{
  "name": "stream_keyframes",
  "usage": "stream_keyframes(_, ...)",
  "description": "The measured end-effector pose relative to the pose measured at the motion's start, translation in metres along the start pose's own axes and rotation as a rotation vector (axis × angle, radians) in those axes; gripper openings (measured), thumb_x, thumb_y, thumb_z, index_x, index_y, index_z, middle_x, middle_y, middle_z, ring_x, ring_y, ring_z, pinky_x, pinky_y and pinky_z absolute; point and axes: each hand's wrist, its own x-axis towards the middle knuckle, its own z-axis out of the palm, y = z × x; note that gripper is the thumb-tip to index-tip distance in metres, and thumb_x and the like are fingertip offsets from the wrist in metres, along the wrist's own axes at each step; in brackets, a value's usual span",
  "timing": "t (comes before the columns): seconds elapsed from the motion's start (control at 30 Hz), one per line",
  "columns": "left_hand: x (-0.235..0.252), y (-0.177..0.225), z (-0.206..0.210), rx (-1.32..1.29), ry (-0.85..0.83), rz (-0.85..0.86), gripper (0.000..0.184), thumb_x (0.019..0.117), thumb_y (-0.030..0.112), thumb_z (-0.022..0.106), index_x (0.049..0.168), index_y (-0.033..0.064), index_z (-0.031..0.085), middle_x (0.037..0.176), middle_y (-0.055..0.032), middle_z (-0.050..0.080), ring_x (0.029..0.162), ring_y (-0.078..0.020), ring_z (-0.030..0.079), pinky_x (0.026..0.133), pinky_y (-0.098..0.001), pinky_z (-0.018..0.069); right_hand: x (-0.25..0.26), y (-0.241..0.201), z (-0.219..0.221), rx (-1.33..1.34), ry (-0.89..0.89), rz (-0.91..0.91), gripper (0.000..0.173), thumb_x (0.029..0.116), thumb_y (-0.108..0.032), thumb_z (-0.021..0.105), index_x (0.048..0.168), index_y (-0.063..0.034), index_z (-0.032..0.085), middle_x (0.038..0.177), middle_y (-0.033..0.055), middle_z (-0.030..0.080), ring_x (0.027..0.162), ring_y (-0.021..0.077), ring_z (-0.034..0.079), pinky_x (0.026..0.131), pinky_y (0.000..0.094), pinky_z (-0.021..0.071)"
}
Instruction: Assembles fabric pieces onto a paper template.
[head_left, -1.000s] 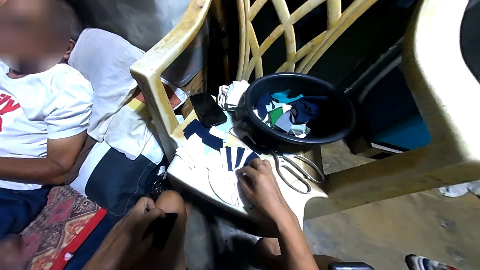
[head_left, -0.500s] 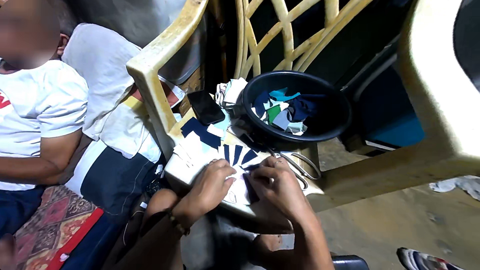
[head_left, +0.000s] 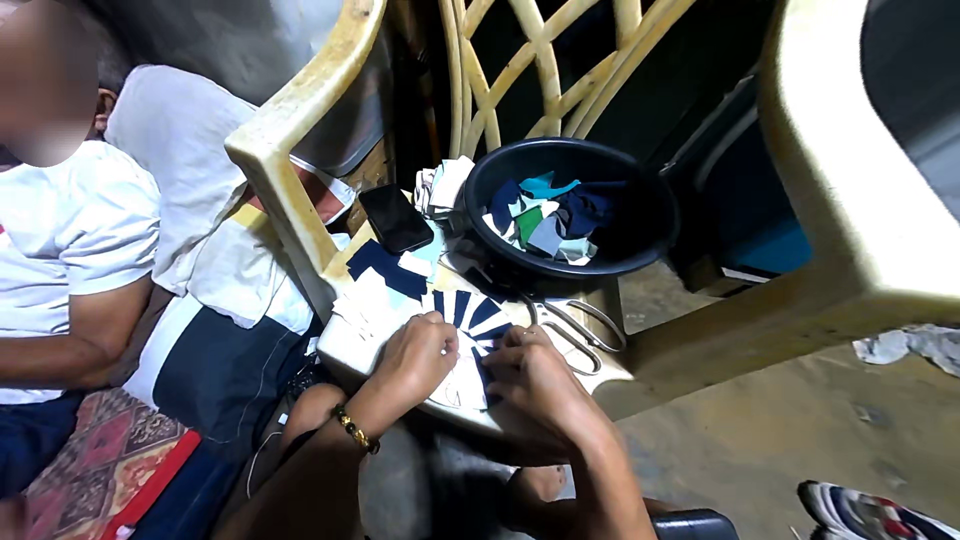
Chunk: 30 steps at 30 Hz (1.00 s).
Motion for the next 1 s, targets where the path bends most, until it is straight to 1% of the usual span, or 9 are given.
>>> stream_keyframes(0.13, -0.012, -0.016, 0.014, -0.216, 0.233, 0.172, 0.012, 0.0905, 0.004, 0.063, 0.094, -0.0046, 0.071, 0.096, -0.0158, 0.069, 0.086, -0.0202, 0.066, 0.077, -0.0327, 0.0536, -0.001, 0.002, 0.002, 0.004, 0.016, -0.020, 0.019, 0.0794, -0.003, 0.080, 0.099, -0.0024, 0.081, 0.106, 0.0218, 0.067, 0.110, 0.0371, 0.057, 0.097, 0.0474, 0.0459)
stream_keyframes(0.3, -0.028, -0.012, 0.011, -0.354, 0.283, 0.080, 0.011, 0.0901, 0.006, 0.063, 0.092, -0.0033, 0.068, 0.083, -0.0075, 0.065, 0.069, -0.0055, 0.056, 0.064, -0.0200, 0.0457, -0.002, 0.001, 0.002, -0.009, 0.007, -0.022, 0.019, 0.0810, -0.003, 0.080, 0.100, -0.0018, 0.081, 0.107, 0.0222, 0.067, 0.111, 0.0376, 0.057, 0.098, 0.0482, 0.0455)
stream_keyframes(0.37, -0.040, -0.008, 0.005, -0.459, 0.351, -0.001, 0.006, 0.0871, 0.003, 0.067, 0.089, -0.0022, 0.067, 0.081, -0.0042, 0.064, 0.066, -0.0010, 0.056, 0.062, -0.0161, 0.0469, -0.003, 0.002, 0.002, -0.007, 0.036, -0.065, 0.020, 0.0786, -0.002, 0.081, 0.098, 0.0001, 0.080, 0.106, 0.0255, 0.068, 0.110, 0.0422, 0.059, 0.096, 0.0527, 0.0468)
stream_keyframes(0.5, -0.085, -0.024, -0.008, -0.642, 0.467, -0.244, 0.012, 0.0870, -0.005, 0.069, 0.098, -0.0041, 0.064, 0.086, -0.0072, 0.067, 0.064, -0.0069, 0.066, 0.062, -0.0218, 0.0578, -0.003, 0.005, 0.004, -0.010, 0.058, -0.088, 0.022, 0.0765, 0.001, 0.083, 0.099, 0.0009, 0.080, 0.105, 0.0267, 0.067, 0.108, 0.0443, 0.059, 0.093, 0.0568, 0.0469)
stream_keyframes(0.63, -0.130, -0.076, -0.001, -0.603, 0.601, -0.427, 0.015, 0.0861, -0.006, 0.069, 0.100, -0.0064, 0.063, 0.081, -0.0079, 0.066, 0.062, -0.0095, 0.067, 0.062, -0.0250, 0.0596, -0.002, 0.015, 0.011, -0.023, 0.122, -0.176, 0.024, 0.0712, 0.004, 0.086, 0.095, 0.0014, 0.080, 0.101, 0.0284, 0.068, 0.103, 0.0489, 0.061, 0.088, 0.0628, 0.0478)
stream_keyframes(0.73, -0.148, -0.100, 0.007, -0.609, 0.696, -0.411, 0.011, 0.0852, -0.003, 0.067, 0.095, -0.0028, 0.064, 0.072, -0.0021, 0.066, 0.058, -0.0051, 0.064, 0.056, -0.0204, 0.0556, 0.000, 0.015, 0.010, -0.048, 0.141, -0.179, 0.023, 0.0706, 0.004, 0.086, 0.093, 0.0006, 0.080, 0.099, 0.0275, 0.068, 0.101, 0.0482, 0.061, 0.086, 0.0621, 0.0478)
stream_keyframes(0.83, -0.157, -0.108, 0.011, -0.578, 0.740, -0.400, 0.010, 0.0841, -0.001, 0.067, 0.093, -0.0009, 0.065, 0.071, -0.0002, 0.066, 0.058, -0.0038, 0.064, 0.057, -0.0201, 0.0561, -0.001, 0.013, 0.010, -0.056, 0.123, -0.176, 0.023, 0.0706, 0.005, 0.085, 0.093, 0.0011, 0.080, 0.099, 0.0277, 0.068, 0.100, 0.0482, 0.061, 0.087, 0.0615, 0.0480)
stream_keyframes(0.93, -0.157, -0.110, 0.012, -0.388, 0.754, -0.399, 0.014, 0.0820, 0.003, 0.070, 0.095, -0.0030, 0.068, 0.074, -0.0039, 0.064, 0.061, -0.0062, 0.059, 0.059, -0.0233, 0.0513, -0.001, 0.009, 0.007, -0.053, 0.115, -0.146, 0.024, 0.0712, 0.004, 0.084, 0.094, 0.0021, 0.080, 0.100, 0.0283, 0.069, 0.103, 0.0494, 0.062, 0.089, 0.0622, 0.0489)
stream_keyframes(1.0, -0.156, -0.111, 0.013, -0.253, 0.748, -0.405, 0.021, 0.0801, 0.003, 0.073, 0.100, -0.0038, 0.069, 0.080, -0.0093, 0.065, 0.064, -0.0129, 0.059, 0.061, -0.0293, 0.0503, -0.001, 0.010, 0.010, -0.058, 0.151, -0.174, 0.024, 0.0685, 0.005, 0.084, 0.092, 0.0016, 0.080, 0.097, 0.0271, 0.069, 0.100, 0.0490, 0.063, 0.086, 0.0620, 0.0508)
